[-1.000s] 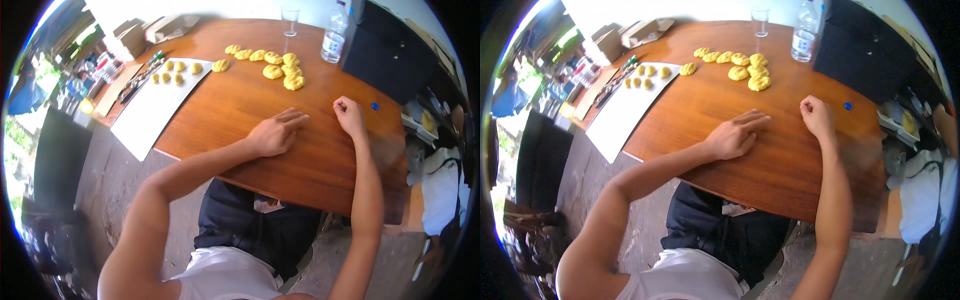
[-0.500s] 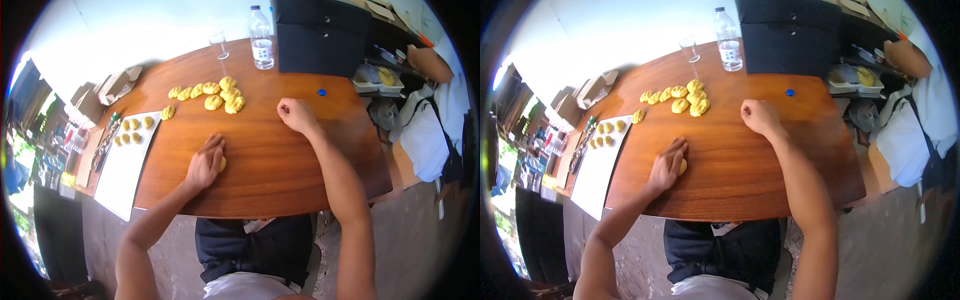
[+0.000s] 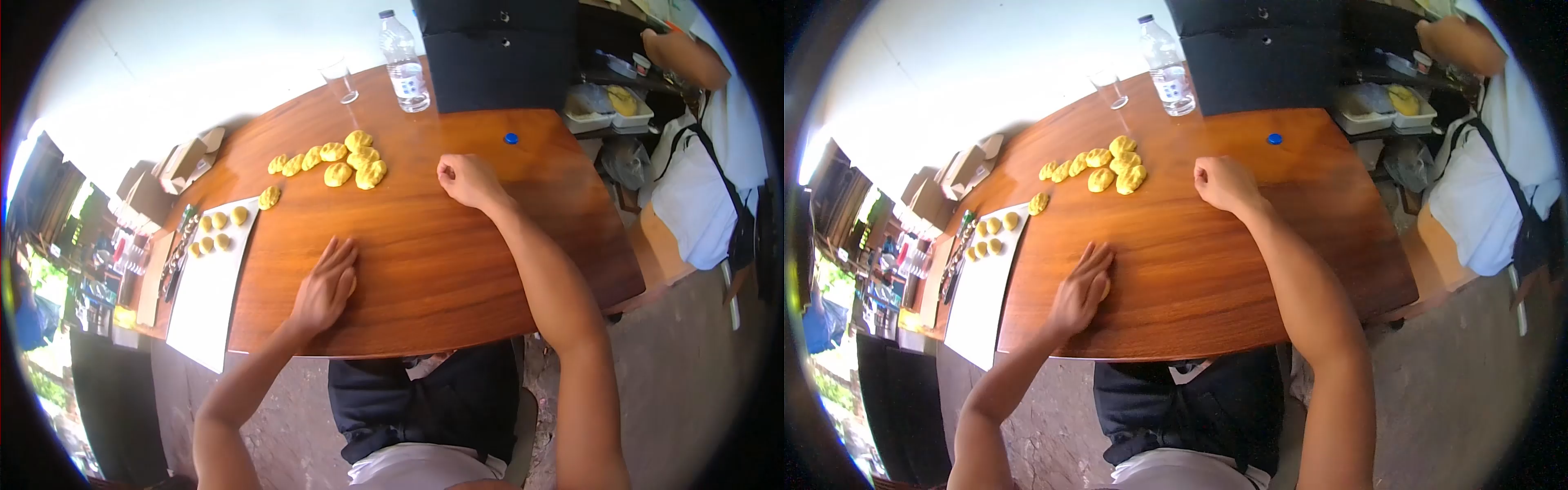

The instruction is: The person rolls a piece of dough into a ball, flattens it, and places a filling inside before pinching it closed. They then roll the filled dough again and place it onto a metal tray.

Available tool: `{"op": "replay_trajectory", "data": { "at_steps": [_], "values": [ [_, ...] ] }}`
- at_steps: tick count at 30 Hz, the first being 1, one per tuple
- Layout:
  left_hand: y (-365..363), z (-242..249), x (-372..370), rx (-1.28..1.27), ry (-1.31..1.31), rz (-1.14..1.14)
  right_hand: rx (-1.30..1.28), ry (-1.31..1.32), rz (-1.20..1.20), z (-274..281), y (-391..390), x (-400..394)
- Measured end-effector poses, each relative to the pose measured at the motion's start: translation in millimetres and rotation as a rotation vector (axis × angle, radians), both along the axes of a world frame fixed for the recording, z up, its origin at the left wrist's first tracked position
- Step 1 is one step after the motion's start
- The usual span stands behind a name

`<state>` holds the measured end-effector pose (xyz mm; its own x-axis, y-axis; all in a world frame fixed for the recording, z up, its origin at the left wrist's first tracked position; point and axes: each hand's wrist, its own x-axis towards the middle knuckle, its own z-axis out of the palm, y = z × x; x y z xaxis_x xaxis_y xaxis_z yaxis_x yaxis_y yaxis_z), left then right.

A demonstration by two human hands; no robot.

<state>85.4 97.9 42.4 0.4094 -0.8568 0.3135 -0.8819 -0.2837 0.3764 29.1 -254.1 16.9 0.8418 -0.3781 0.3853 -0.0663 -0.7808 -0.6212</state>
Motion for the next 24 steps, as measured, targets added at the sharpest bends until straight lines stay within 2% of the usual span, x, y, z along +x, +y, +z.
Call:
{"op": "replay_trajectory", "data": {
  "at_steps": [3, 5, 9, 12, 14, 16, 18, 20, 22, 24],
  "values": [
    [-59.7, -8.4, 2.5, -0.058, -0.072, -0.013, 0.003, -0.011, 0.009, -0.7, 1.0, -6.1],
    [-79.3, -11.5, -3.7, 0.026, 0.008, -0.184, 0.013, -0.019, 0.02, 1.1, -0.4, -15.4],
    [-19.9, 1.4, -53.5, 0.088, -0.082, -0.243, 0.069, -0.013, 0.08, 2.5, -4.5, -19.8],
    [26.5, 1.6, -52.1, 0.144, -0.084, -0.215, 0.064, -0.008, 0.047, -1.7, -4.1, -13.8],
    [34.8, 2.8, -38.8, 0.056, 0.146, 0.046, 0.041, -0.017, 0.033, -2.1, -0.3, -10.4],
    [10.2, -6.9, 5.8, -0.042, -0.02, 0.051, 0.001, -0.033, 0.032, 2.9, 4.3, -6.8],
    [-29.8, -11.5, 31.1, -0.05, -0.081, 0.032, -0.016, 0.023, -0.041, 6.9, 6.9, -11.0],
    [-64.1, -13.2, 12.2, -0.115, 0.122, -0.057, -0.008, 0.025, -0.029, 8.5, 6.3, -16.3],
    [-66.5, -14.8, -20.8, -0.069, 0.034, -0.17, 0.011, 0.032, -0.013, 5.5, 2.3, -18.0],
    [-38.2, -2.8, -49.3, 0.031, -0.009, -0.248, 0.07, 0.015, 0.052, -0.6, -5.4, -14.0]
  ]
}}
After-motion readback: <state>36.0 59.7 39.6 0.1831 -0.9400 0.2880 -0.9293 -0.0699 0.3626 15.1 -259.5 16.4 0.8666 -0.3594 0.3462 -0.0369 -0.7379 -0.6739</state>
